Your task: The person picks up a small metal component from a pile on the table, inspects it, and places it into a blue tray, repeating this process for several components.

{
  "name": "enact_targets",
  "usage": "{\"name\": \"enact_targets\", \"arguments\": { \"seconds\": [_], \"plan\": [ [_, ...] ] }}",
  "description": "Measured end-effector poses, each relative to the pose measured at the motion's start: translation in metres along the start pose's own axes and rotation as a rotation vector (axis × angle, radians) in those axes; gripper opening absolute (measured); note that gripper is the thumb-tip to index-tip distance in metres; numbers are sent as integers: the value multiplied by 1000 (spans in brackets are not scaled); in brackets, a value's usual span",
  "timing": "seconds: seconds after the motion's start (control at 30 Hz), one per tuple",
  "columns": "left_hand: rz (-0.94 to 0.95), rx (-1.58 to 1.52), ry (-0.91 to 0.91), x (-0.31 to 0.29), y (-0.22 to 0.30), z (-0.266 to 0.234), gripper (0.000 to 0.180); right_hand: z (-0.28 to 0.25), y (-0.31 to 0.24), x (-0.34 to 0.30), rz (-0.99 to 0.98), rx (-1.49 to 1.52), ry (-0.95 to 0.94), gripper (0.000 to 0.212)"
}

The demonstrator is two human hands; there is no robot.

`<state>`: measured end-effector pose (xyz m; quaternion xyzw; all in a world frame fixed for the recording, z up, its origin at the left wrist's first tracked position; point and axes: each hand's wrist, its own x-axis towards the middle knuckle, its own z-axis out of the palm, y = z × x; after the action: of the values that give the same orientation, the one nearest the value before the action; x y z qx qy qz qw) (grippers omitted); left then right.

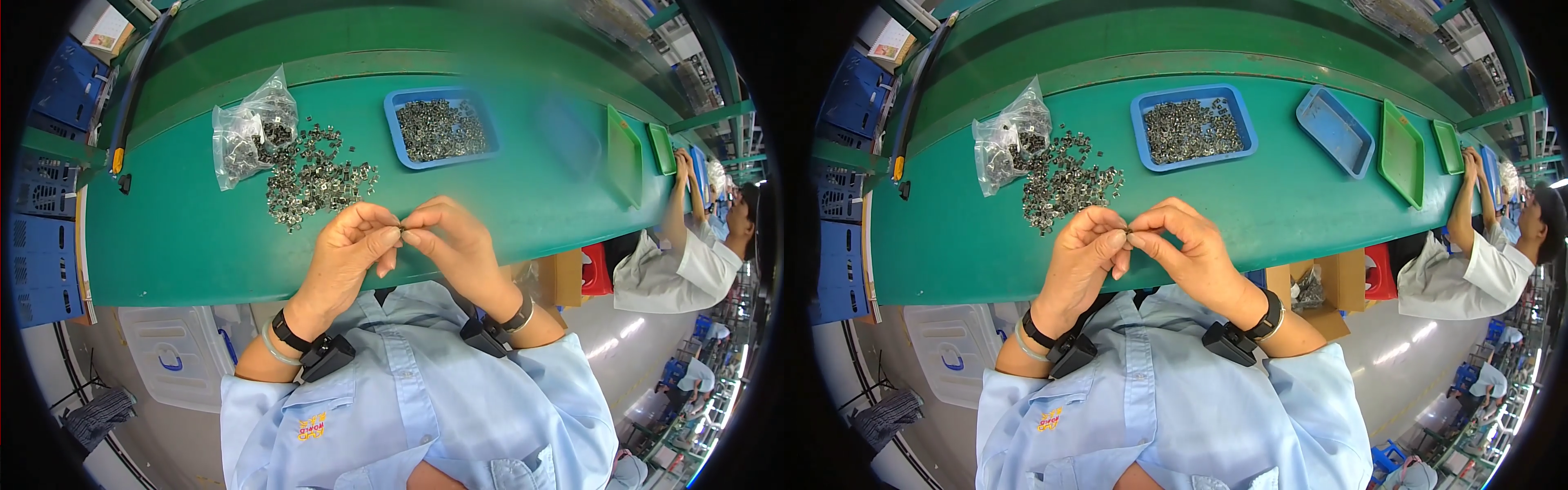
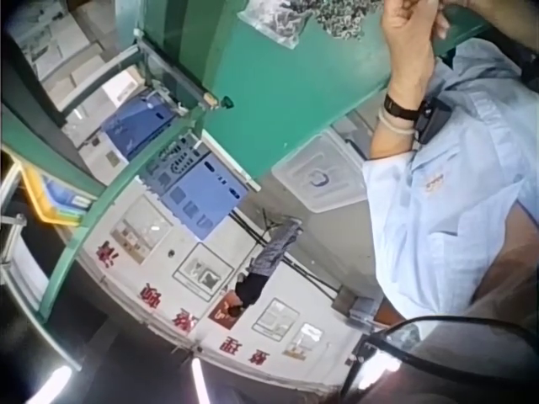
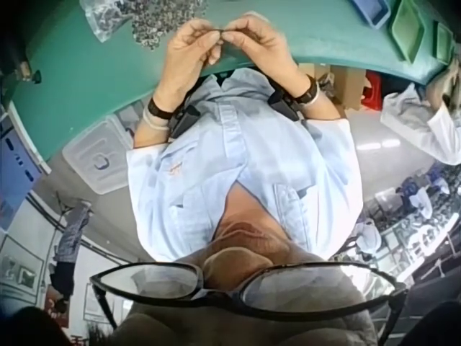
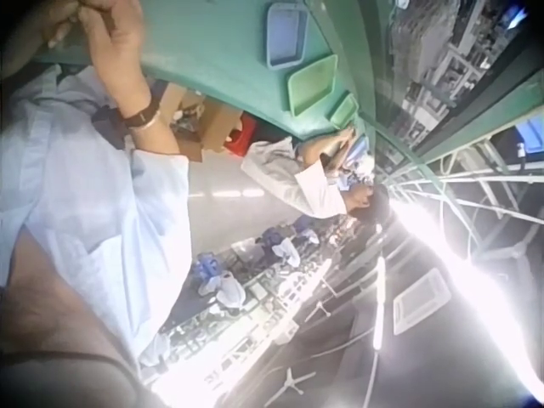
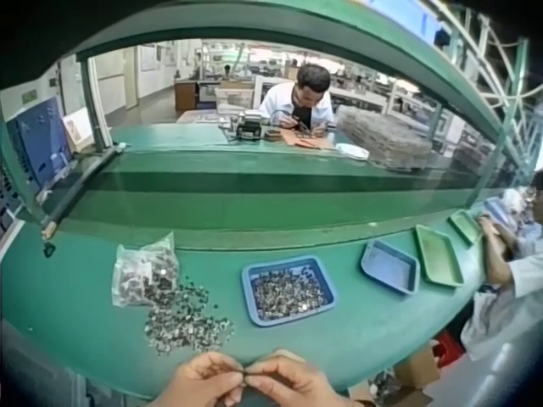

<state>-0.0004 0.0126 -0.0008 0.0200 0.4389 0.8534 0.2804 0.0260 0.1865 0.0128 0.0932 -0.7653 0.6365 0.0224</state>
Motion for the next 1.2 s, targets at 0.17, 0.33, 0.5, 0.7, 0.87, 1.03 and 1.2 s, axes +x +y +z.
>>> {"name": "enact_targets", "arguments": {
  "seconds": [0.17, 0.33, 0.5, 0.7, 0.87, 1.03, 1.2],
  "plan": [
    [-59, -61, 2, 0, -1, -2, 13, -2, 2, 3, -233, -333, 19, 16],
    [-81, -96, 3, 0, -3, -3, 13, -2, -1, 6, -408, -535, 75, 21],
    [-82, -113, 5, -1, -1, 1, 14, -4, 0, 4, -467, -585, 71, 21],
    [-158, -97, -50, -3, 4, 3, 16, -6, 8, 2, -316, -322, 77, 23],
    [-175, -68, -29, -5, 5, 6, 15, -6, 11, 3, -363, -366, 71, 24],
    [-167, -97, -28, -4, 2, 3, 14, -1, 10, 2, -375, -411, 114, 19],
    [-173, -189, -70, -3, -3, 0, 13, -1, 9, -1, -391, -420, 119, 21]
  ]
}}
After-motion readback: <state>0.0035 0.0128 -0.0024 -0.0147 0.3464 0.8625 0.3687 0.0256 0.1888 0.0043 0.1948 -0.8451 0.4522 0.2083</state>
